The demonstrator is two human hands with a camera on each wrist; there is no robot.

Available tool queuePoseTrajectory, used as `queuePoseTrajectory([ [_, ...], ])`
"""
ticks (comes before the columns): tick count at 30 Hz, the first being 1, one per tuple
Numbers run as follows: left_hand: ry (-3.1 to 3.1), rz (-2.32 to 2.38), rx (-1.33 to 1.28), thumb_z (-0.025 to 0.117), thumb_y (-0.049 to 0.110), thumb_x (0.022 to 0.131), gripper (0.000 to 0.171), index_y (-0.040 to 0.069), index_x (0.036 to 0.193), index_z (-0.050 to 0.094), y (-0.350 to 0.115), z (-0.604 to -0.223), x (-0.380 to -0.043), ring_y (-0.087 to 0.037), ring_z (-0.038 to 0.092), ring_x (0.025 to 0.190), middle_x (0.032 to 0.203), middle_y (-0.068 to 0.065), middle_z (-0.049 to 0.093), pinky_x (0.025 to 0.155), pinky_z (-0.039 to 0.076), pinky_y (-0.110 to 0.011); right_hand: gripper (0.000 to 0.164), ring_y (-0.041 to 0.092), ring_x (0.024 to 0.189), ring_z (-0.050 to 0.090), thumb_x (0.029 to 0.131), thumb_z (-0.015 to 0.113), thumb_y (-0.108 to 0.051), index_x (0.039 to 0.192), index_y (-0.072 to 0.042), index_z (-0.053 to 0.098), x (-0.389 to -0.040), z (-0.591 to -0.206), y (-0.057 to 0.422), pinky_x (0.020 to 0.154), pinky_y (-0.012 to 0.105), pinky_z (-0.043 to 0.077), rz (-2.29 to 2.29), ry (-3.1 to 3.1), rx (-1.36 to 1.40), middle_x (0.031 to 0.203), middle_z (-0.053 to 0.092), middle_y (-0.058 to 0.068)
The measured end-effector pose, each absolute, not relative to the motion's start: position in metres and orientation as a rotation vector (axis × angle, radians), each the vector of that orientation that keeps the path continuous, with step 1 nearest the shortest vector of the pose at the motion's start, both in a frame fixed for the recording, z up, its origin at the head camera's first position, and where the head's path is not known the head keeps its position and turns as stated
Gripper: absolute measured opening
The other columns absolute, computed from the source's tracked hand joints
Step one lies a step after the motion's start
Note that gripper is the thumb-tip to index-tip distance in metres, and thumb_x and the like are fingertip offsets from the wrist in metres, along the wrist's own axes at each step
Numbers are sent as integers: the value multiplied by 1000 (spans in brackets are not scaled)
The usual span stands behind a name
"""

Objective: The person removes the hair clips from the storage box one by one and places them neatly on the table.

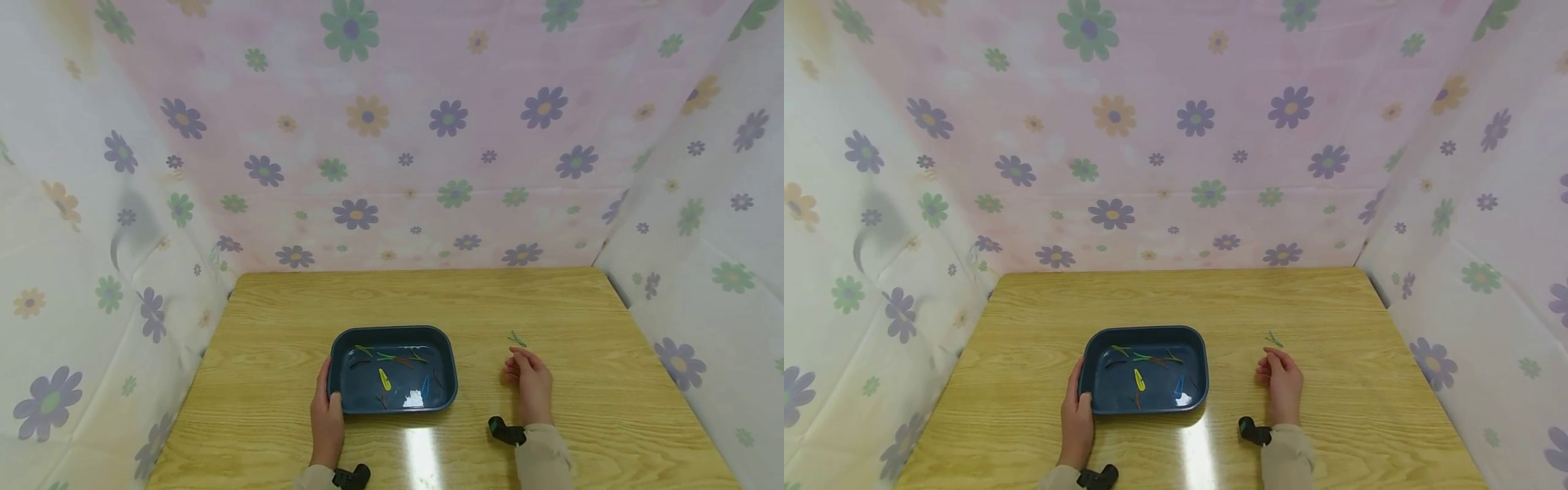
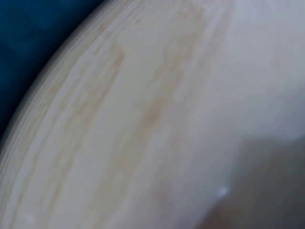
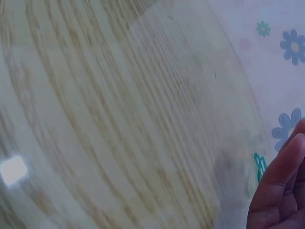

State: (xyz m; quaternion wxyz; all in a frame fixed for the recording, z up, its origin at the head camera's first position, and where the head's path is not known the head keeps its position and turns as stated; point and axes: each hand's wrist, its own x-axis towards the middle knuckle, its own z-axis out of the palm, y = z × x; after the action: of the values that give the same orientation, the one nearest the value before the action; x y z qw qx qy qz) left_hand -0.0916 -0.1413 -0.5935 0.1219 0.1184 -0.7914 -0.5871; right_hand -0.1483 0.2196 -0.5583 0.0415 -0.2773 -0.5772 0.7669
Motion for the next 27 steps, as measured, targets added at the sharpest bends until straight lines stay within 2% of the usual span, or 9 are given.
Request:
queuePoseTrajectory([
  [2, -2315, -1691, 349, 33, -4, 83, 68, 32, 140, 28, -141, -593, -92, -13, 32, 44, 139, 15, 29, 46, 32, -28, 29, 10, 66, 59, 91, 50, -20, 112, -1, 56, -147, -555, 216, 64, 27, 49, 2337, -1816, -811, 73, 59, -2],
  [5, -2316, -1659, 347, 33, -3, 82, 67, 31, 140, 30, -141, -593, -92, -8, 46, 75, 139, 17, 30, 63, 35, -29, 35, 11, 69, 59, 90, 51, -23, 115, 1, 54, -145, -550, 211, 65, 28, 49, 2319, -1887, -738, 75, 60, -1],
  [8, -2316, -1652, 347, 34, -3, 82, 67, 31, 140, 30, -141, -593, -92, -10, 46, 77, 139, 17, 30, 64, 35, -30, 44, 11, 71, 59, 90, 51, -29, 119, 3, 51, -146, -553, 210, 66, 28, 49, 2276, -1983, -631, 79, 60, 0],
  [10, -2314, -1658, 350, 34, -3, 82, 67, 31, 139, 30, -141, -593, -92, -15, 41, 59, 138, 17, 30, 56, 34, -30, 52, 11, 72, 60, 87, 54, -36, 120, 3, 51, -148, -562, 213, 65, 27, 49, 2256, -2014, -584, 82, 61, 1],
  [12, -2316, -1660, 351, 34, -3, 82, 67, 31, 139, 30, -141, -593, -92, -15, 41, 60, 138, 18, 30, 56, 34, -30, 58, 11, 72, 60, 83, 55, -44, 120, 1, 52, -152, -575, 218, 64, 26, 49, 2228, -2042, -551, 83, 61, 1],
  [14, -2314, -1666, 347, 34, -2, 82, 67, 31, 140, 30, -141, -593, -92, -10, 50, 85, 139, 18, 29, 67, 35, -29, 61, 13, 72, 60, 80, 57, -48, 119, -2, 54, -158, -590, 223, 62, 26, 49, 2217, -2033, -544, 85, 61, 4],
  [17, -2312, -1670, 339, 34, -2, 82, 67, 31, 140, 29, -141, -593, -92, -5, 35, 116, 139, 18, 29, 79, 29, -29, 56, 15, 72, 60, 79, 58, -48, 115, -5, 57, -166, -607, 226, 60, 26, 49, 2206, -2020, -533, 87, 59, 8],
  [24, -2310, -1666, 335, 34, -1, 81, 67, 33, 139, 29, -141, -593, -92, -4, 32, 121, 139, 18, 29, 78, 28, -27, 48, 18, 73, 59, 87, 54, -33, 116, 6, 53, -156, -580, 207, 61, 27, 49, 2250, -2055, -220, 86, 59, 10],
  [27, -2312, -1667, 335, 34, -2, 81, 68, 33, 139, 29, -141, -593, -92, -4, 32, 120, 139, 18, 29, 77, 27, -27, 45, 18, 72, 59, 88, 53, -33, 114, 4, 54, -160, -588, 200, 60, 27, 49, 2227, -2082, -195, 86, 59, 10],
])
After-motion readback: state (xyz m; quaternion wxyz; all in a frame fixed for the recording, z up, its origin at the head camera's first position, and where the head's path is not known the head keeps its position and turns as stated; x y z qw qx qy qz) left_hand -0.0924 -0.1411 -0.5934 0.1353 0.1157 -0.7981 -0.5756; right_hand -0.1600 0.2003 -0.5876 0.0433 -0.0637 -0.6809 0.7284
